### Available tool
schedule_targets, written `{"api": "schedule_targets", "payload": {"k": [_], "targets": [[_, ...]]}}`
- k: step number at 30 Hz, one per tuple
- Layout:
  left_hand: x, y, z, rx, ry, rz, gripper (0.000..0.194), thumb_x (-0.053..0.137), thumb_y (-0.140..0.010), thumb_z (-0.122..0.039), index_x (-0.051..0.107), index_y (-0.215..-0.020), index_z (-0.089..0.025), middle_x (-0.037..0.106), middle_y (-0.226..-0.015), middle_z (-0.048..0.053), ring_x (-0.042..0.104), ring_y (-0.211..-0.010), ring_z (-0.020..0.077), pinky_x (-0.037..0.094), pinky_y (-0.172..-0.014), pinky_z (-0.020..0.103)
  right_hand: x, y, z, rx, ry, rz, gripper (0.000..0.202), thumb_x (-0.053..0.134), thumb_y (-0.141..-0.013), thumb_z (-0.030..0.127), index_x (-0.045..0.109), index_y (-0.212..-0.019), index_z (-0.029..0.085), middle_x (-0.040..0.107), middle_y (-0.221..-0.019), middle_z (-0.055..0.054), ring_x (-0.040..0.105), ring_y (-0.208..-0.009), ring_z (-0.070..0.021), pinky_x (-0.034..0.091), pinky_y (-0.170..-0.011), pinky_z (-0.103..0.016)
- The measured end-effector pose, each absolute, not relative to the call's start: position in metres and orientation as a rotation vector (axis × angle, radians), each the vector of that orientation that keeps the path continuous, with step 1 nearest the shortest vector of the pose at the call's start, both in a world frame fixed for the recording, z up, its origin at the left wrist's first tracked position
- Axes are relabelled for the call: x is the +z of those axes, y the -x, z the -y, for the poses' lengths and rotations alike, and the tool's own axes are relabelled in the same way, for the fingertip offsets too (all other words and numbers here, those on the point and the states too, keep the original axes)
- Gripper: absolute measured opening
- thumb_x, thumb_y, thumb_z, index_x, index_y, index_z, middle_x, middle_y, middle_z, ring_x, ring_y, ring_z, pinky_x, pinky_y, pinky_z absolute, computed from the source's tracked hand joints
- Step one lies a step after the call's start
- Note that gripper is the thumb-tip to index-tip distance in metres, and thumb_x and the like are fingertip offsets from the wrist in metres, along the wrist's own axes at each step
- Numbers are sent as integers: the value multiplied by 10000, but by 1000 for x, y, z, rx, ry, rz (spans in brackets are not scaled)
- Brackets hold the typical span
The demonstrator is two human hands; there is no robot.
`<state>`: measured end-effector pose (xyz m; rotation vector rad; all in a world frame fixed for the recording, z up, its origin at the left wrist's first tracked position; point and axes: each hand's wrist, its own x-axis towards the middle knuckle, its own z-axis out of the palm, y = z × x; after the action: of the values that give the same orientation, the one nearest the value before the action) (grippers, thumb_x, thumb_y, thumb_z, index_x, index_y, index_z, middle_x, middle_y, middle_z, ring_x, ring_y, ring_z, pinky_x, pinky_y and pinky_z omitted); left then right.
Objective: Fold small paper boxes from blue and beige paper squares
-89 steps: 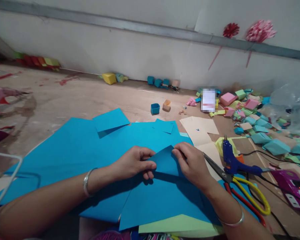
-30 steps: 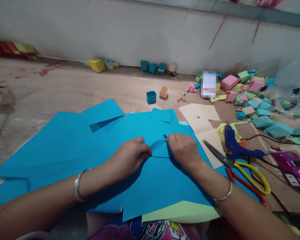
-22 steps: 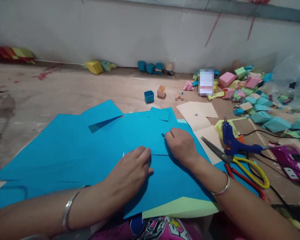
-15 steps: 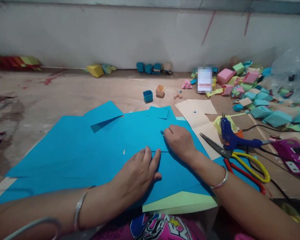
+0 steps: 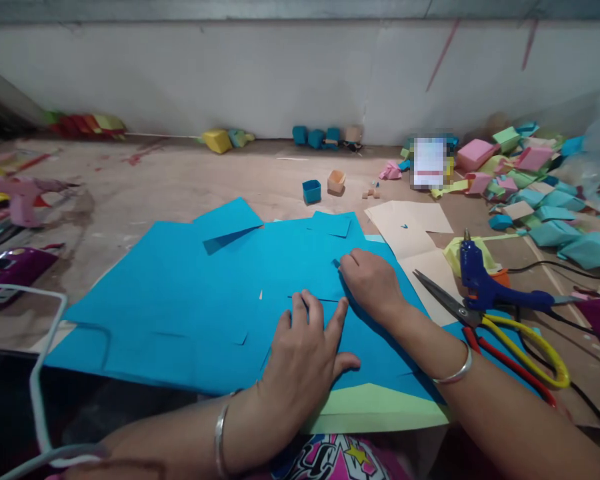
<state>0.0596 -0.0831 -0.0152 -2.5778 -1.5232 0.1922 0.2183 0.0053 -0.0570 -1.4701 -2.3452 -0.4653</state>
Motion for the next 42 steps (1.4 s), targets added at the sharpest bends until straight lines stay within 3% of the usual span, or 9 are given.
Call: {"api": "schedule_targets", "payload": {"k": [4,9,18,26,32,34,38,42], "targets": [[-17,-52,81,112,2575,1493,949,505,-761,-752,481,-1407,-57,589,-1276,250,541,-1178,404,522,-902,507,-58,-219,-5,-483,1463,2348,303,440,-978,272,567,-724,167,547,-710,-55,417,-654,-171,201,-584,-310],[-19,-42,77,63,2610,1430,898,540,-745,-755,589,-1306,-56,617,-1250,197,535,-1137,349,503,-918,480,-58,-219,-5,-482,1478,2358,302,439,-979,276,562,-723,170,544,-714,-53,418,-658,-172,203,-585,-310],[-16,-21,73,31,2572,1454,768,527,-807,-700,679,-1156,-33,622,-1230,203,493,-1192,354,463,-944,499,-57,-219,-6,-485,1488,2374,286,457,-971,275,580,-734,173,553,-723,-57,418,-656,-180,194,-584,-317],[-12,-12,72,-17,2534,1534,723,587,-797,-656,683,-1090,-2,633,-1054,201,546,-1056,356,508,-850,463,-56,-219,-6,-464,1516,2380,281,458,-965,255,586,-732,165,562,-727,-64,413,-659,-178,177,-583,-316],[-16,-12,70,-54,2527,1479,727,552,-850,-609,636,-1142,52,619,-1082,243,522,-1100,369,475,-932,500,-54,-217,-5,-440,1535,2389,289,444,-966,243,600,-740,153,573,-736,-72,398,-654,-174,154,-573,-315],[-16,-12,69,-138,2533,1443,644,544,-893,-533,628,-1151,51,615,-1119,251,512,-1131,368,463,-961,506,-52,-216,-5,-424,1546,2390,285,444,-965,236,607,-749,149,576,-744,-76,403,-665,-176,152,-575,-314],[1,-12,55,-335,2693,1356,301,464,-939,-132,642,-1160,-34,637,-1125,189,583,-1021,276,505,-885,414,-51,-213,-5,-391,1583,2387,298,424,-969,231,615,-757,146,572,-748,-77,389,-655,-173,144,-578,-315],[23,-18,12,-97,3190,1053,271,479,-916,-89,721,-1005,-173,679,-958,79,622,-867,199,499,-738,306,-50,-213,-6,-374,1612,2384,303,412,-962,222,620,-755,146,561,-730,-75,355,-626,-170,119,-574,-325]]}}
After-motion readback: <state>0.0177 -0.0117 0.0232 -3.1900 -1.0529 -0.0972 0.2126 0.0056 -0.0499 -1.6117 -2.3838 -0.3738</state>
